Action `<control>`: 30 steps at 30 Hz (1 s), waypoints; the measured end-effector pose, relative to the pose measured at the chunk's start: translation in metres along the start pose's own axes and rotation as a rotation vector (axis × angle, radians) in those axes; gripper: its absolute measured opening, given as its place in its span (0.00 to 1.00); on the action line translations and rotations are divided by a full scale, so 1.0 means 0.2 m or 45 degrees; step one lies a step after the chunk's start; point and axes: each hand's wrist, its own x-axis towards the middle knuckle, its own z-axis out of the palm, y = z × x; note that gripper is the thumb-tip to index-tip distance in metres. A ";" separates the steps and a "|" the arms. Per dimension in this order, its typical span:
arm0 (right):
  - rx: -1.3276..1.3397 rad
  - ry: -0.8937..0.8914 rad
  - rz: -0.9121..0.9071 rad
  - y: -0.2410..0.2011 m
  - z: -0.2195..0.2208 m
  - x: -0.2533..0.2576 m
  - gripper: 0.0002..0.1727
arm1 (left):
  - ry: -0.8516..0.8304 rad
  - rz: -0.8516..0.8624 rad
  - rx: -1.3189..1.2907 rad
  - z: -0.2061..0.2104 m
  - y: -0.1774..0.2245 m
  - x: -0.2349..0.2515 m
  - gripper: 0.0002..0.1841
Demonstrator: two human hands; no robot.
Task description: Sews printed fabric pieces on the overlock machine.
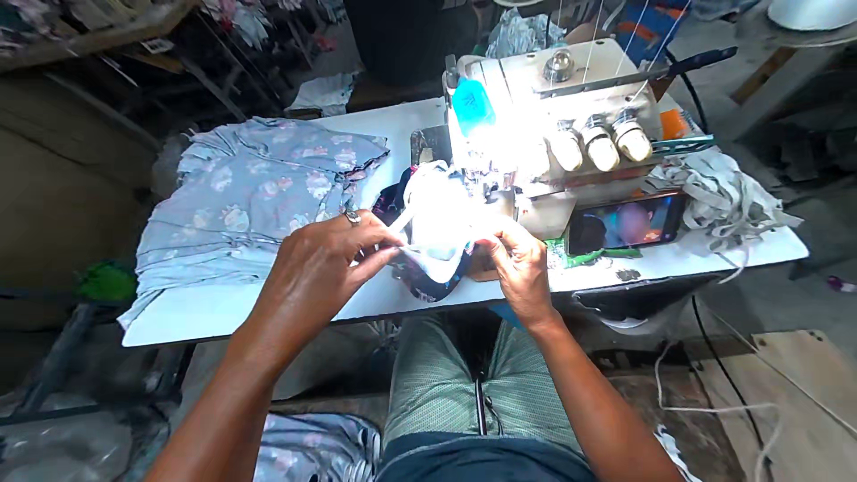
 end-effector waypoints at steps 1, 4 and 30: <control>-0.002 0.005 -0.005 0.00 0.01 0.00 0.12 | 0.002 -0.019 0.008 0.00 0.02 -0.01 0.09; 0.062 0.034 0.026 -0.02 0.01 -0.03 0.10 | 0.070 -0.093 0.016 0.05 0.03 -0.03 0.07; 0.769 -0.734 1.759 -0.24 -0.05 -0.60 0.19 | -0.197 0.313 -0.587 0.24 0.64 -0.37 0.08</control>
